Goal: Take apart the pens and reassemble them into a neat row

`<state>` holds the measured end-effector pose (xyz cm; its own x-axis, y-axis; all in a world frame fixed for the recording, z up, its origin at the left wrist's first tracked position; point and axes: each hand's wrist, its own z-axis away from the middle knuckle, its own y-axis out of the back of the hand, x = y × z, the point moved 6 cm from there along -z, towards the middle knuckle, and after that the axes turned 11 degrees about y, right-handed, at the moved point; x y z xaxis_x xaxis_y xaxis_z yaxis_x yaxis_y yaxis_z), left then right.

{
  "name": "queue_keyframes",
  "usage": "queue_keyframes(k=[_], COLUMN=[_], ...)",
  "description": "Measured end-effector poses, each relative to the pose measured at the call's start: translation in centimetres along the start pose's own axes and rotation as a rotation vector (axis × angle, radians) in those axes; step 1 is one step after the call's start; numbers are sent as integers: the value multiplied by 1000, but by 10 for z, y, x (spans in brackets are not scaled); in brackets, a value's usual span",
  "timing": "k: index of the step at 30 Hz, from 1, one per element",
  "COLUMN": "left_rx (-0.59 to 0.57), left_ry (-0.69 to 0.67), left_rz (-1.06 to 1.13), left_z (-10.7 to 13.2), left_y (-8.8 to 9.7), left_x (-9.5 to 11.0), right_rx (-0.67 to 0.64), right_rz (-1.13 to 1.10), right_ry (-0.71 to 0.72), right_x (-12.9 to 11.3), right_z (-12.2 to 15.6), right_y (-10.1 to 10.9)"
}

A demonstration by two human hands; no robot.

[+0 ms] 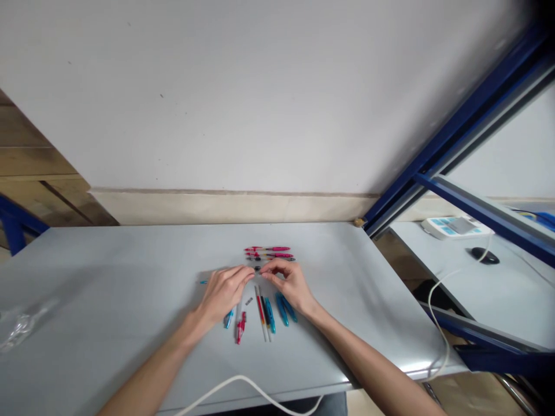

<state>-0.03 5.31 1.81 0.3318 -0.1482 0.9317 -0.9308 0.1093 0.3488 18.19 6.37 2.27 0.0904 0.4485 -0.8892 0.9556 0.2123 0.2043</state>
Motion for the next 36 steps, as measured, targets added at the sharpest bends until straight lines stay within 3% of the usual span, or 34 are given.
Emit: queue_keyframes(k=[12, 26, 36], left_rx=[-1, 13, -26], left_ry=[-29, -112, -115], left_rz=[-42, -224, -167], left_z=[-1, 1, 3], left_y=[1, -1, -5], left_x=[1, 7, 14], right_rx=[69, 57, 13], right_rz=[14, 57, 17], right_ry=[-26, 53, 42], right_x=[3, -5, -4], right_z=[0, 2, 4], right_y=[2, 1, -5])
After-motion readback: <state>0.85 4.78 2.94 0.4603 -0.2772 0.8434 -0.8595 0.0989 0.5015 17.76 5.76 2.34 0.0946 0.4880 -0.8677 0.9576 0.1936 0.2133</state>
